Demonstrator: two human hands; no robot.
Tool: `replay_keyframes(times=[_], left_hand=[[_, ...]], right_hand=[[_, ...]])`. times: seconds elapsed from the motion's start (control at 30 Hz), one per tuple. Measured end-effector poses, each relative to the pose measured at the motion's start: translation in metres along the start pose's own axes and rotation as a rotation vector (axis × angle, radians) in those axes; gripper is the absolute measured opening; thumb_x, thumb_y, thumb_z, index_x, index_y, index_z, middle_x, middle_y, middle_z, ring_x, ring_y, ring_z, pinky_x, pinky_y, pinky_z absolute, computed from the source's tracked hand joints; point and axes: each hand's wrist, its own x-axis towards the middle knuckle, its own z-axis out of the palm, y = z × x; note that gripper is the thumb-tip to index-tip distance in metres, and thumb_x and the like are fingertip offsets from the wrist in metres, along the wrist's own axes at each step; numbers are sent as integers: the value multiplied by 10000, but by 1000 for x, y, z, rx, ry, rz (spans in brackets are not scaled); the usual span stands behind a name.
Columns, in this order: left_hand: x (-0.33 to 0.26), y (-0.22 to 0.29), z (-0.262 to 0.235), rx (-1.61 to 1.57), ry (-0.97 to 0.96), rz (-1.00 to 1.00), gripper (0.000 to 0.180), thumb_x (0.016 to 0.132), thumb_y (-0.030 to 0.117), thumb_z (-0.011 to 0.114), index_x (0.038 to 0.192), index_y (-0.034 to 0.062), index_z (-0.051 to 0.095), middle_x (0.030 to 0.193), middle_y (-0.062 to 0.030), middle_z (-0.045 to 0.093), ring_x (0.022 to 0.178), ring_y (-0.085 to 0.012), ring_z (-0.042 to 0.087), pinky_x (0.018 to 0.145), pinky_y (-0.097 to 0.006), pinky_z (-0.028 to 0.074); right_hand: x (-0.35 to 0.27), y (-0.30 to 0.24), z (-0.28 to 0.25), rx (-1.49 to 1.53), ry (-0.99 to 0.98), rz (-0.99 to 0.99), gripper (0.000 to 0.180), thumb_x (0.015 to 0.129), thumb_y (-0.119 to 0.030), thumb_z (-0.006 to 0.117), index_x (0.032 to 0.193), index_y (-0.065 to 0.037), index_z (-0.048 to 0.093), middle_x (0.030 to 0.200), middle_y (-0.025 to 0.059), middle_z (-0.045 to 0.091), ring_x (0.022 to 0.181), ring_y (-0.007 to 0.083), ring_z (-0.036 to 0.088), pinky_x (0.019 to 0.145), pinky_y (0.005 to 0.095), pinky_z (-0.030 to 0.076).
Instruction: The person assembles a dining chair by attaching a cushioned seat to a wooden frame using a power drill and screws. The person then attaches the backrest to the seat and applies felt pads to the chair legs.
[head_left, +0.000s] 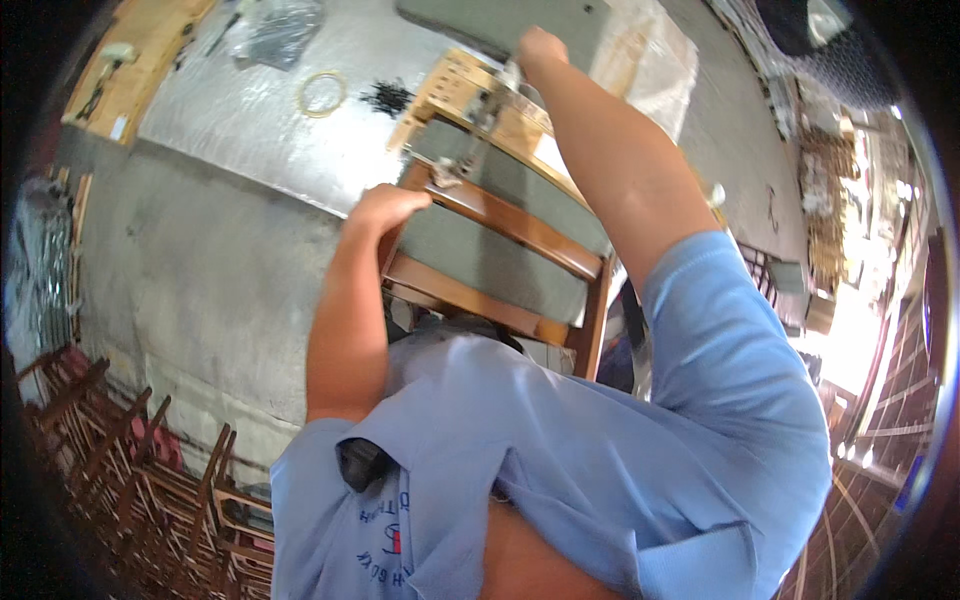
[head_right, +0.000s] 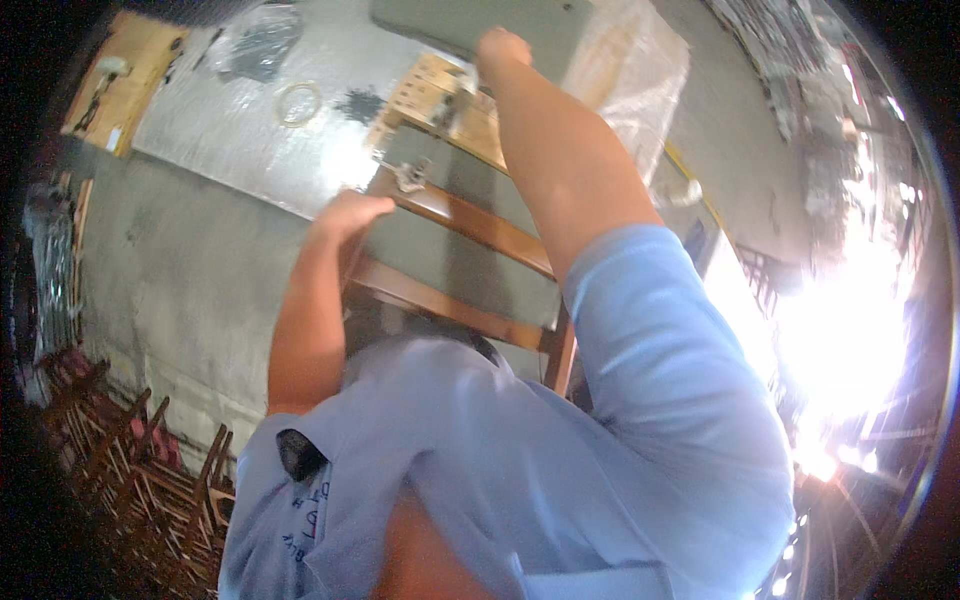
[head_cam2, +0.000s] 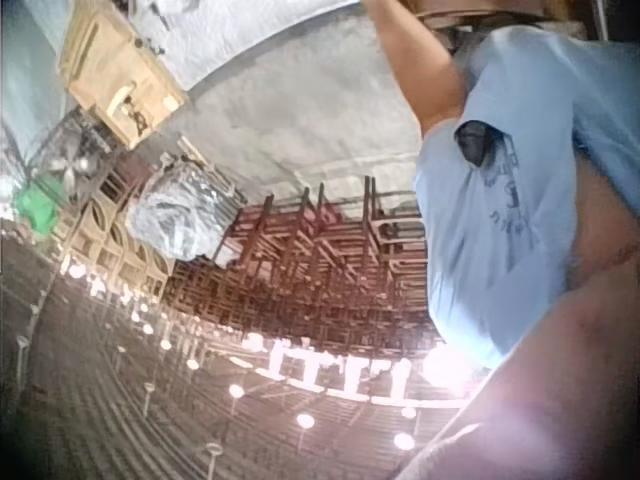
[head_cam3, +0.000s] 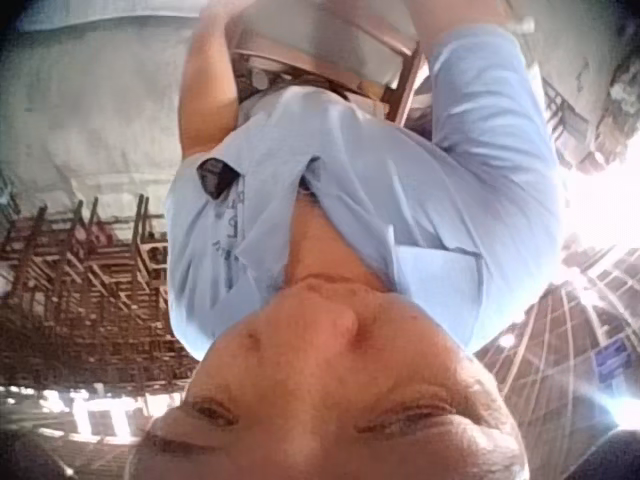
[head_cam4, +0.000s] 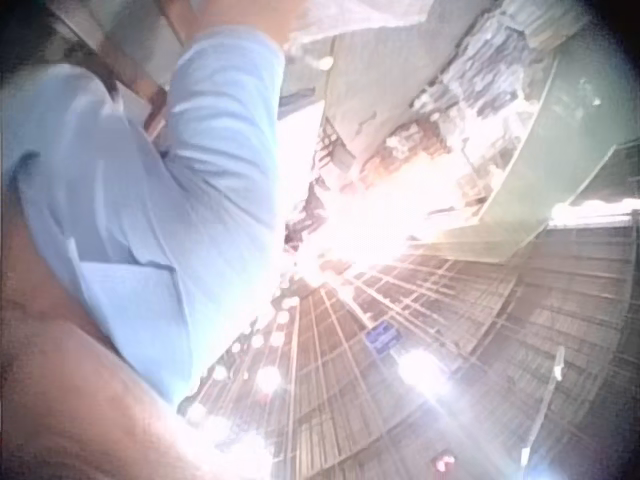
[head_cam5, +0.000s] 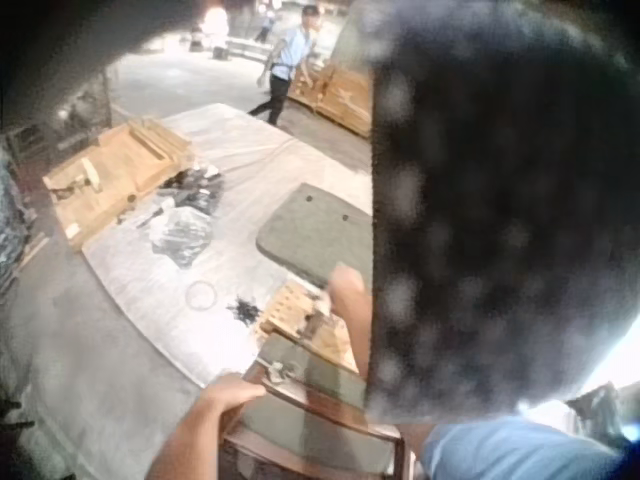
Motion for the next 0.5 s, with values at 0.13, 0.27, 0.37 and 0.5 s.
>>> replay_keyframes(times=[0.13, 0.27, 0.37, 0.5], left_hand=[[19, 1, 4, 36, -63, 117, 798, 740, 518, 772, 1243, -95, 678, 1294, -237, 686, 1178, -329, 662, 984, -387, 507], [35, -22, -3, -89, -58, 131, 784, 771, 485, 780, 1262, -114, 659, 1314, -228, 671, 1206, -310, 638, 1017, -377, 483], [17, -5, 4, -45, -78, 131, 813, 795, 477, 768, 1330, -117, 614, 1425, -249, 593, 1324, -316, 559, 1099, -396, 421], [32, -9, 1, 8, -137, 67, 898, 814, 522, 752, 1473, -42, 518, 1567, -210, 466, 1464, -318, 412, 1205, -391, 292]], right_hand=[[-78, 38, -68, -151, 341, -789, 557, 961, -469, 646, 1171, 47, 673, 1070, 242, 728, 1025, 372, 723, 931, 444, 560], [-273, 127, -191, 114, 181, -1249, 149, 959, -98, 662, 972, 35, 728, 900, 154, 724, 767, 234, 698, 732, 304, 541], [-301, 256, -206, 299, 394, -480, 132, 948, -94, 654, 900, 27, 677, 791, 117, 697, 719, 182, 656, 686, 316, 515], [-266, 366, -181, -93, -9, 131, 610, 863, -442, 756, 1139, 99, 689, 1065, 267, 725, 1040, 357, 710, 895, 416, 542]])
